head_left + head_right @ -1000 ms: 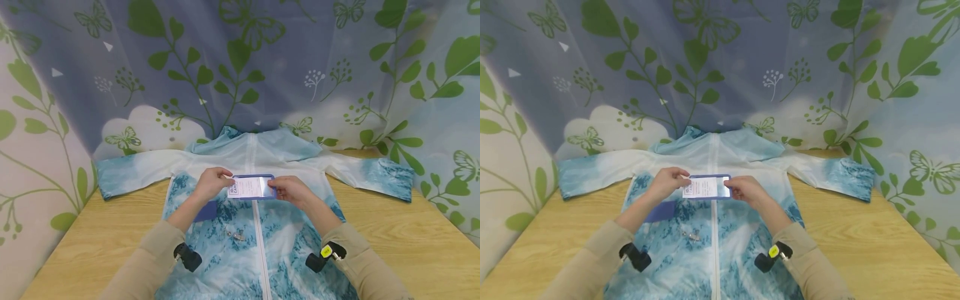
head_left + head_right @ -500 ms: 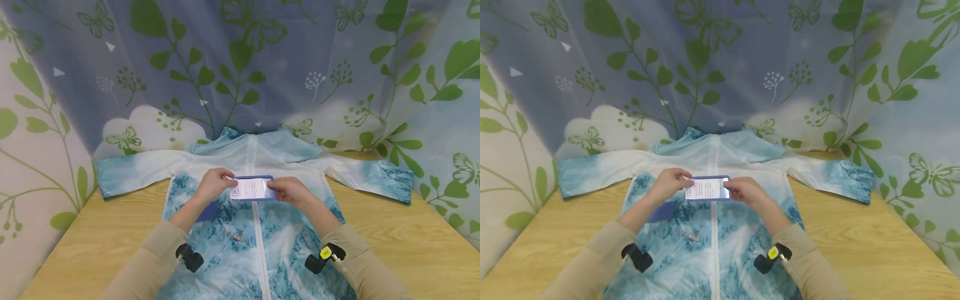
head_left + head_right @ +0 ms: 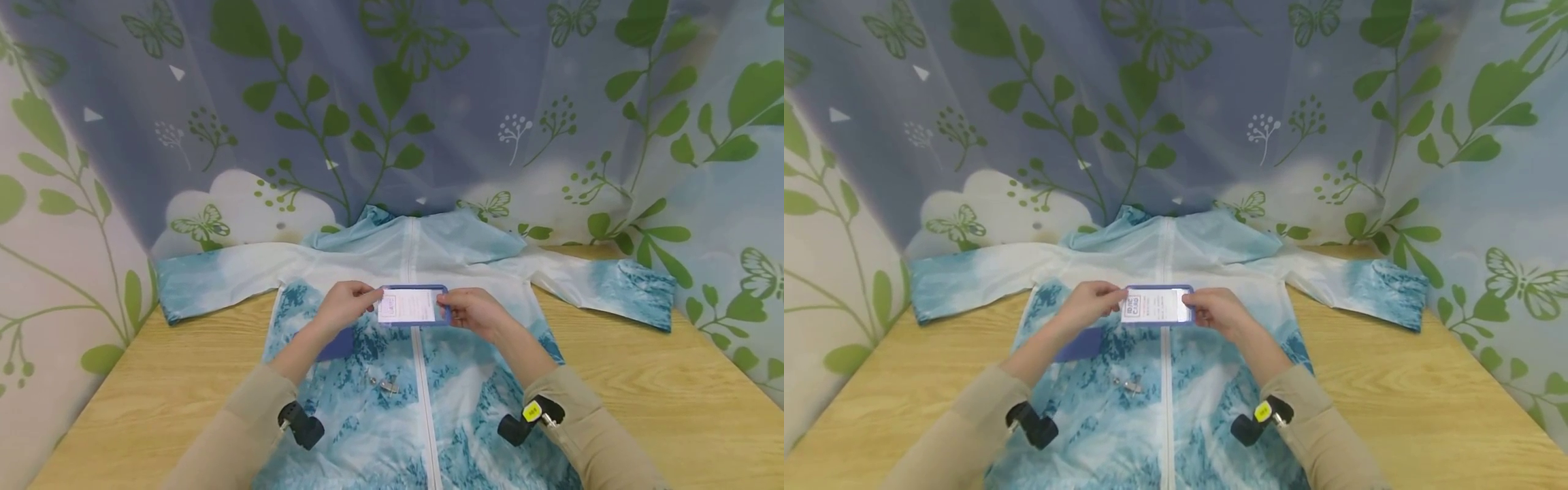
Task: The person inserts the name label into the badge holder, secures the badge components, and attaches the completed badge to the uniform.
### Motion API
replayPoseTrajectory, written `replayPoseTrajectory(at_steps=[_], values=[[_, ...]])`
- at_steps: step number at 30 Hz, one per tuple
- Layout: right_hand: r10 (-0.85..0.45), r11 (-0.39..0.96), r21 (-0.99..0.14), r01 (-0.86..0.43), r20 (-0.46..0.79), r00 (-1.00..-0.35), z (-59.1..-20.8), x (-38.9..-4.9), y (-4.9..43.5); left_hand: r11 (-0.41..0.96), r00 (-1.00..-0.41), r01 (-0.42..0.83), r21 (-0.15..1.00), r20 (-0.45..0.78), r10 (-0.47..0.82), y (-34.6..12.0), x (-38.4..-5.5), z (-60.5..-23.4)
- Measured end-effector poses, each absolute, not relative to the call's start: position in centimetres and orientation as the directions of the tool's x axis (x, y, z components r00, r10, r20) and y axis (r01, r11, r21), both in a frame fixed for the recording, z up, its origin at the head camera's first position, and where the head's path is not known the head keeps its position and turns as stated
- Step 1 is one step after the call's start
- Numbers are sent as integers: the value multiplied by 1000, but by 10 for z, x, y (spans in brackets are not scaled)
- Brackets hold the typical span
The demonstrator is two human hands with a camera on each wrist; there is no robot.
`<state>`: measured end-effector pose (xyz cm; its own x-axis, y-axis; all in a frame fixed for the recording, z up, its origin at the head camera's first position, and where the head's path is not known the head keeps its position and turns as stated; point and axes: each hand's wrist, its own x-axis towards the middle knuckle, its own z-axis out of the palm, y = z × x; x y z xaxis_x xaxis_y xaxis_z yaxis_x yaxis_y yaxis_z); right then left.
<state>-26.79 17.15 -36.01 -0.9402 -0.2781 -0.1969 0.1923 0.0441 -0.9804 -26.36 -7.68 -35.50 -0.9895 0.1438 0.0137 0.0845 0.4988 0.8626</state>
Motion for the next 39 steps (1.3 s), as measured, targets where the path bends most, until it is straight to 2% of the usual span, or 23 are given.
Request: replayPoseTrajectory(at_steps=[5, 10, 39], values=[[-275, 48, -979, 197, -202, -940, -361, -270, 170, 406, -986, 23, 913, -46, 160, -82, -262, -356], [-299, 49, -980, 192, -198, -933, -362, -270, 167, 381, -980, 35, 924, -42, 192, -79, -260, -355], [-229, 139, -969, 203, -231, -946, -363, -272, 162, 458, -998, 1, 889, -31, 63, -64, -257, -355]])
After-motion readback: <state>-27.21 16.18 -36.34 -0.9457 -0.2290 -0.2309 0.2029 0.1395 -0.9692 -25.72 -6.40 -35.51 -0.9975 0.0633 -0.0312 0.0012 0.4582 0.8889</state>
